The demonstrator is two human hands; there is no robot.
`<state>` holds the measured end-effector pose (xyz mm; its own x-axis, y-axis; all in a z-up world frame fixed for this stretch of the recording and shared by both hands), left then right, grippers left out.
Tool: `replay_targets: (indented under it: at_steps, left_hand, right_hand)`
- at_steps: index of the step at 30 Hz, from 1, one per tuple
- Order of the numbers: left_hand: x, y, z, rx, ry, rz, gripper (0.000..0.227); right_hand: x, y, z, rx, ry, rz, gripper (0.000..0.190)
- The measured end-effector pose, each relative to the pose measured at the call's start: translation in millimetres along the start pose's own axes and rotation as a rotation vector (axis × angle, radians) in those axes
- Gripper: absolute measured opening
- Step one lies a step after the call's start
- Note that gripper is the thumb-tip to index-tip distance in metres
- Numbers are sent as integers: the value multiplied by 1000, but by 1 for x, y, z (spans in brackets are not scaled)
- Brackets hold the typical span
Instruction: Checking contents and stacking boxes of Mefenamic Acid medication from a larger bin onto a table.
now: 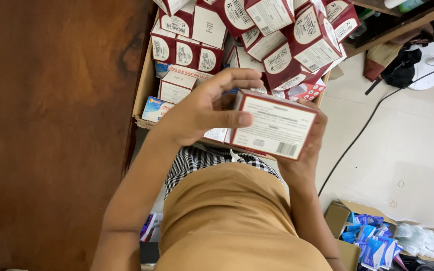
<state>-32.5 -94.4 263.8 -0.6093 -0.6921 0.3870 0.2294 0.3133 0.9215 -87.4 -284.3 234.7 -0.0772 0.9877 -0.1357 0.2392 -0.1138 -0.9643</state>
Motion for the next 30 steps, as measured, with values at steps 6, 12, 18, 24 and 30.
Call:
replay_targets:
  at_steps: [6, 12, 18, 24, 30]
  left_hand:
    - [-19, -50, 12, 32, 140, 328, 86]
    - [-3, -48, 11, 119, 35, 589, 78]
    - [7, -47, -1, 251, -132, 863, 79]
    - [20, -39, -9, 258, -286, 1070, 85]
    - [25, -31, -12, 213, -352, 1164, 89]
  right_hand:
    - [8, -6, -4, 75, 29, -106, 87]
    - [12, -35, -2, -147, -52, 12, 89]
    - [16, -54, 3, -213, -52, 149, 90]
    - [17, -64, 6, -259, -41, 197, 87]
    - [15, -68, 7, -240, -24, 208, 85]
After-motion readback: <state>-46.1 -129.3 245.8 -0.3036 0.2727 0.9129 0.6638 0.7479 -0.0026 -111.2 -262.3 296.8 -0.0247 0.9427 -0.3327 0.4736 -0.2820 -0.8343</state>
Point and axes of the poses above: each hand's wrist, its own z-axis away from the middle knuckle, its own x-axis out of the palm, y = z × x, the point moved 9 cm from there along -z, towards the middle knuckle, and after that the axes turned 7 degrees about -y, right-handed, at the moved point
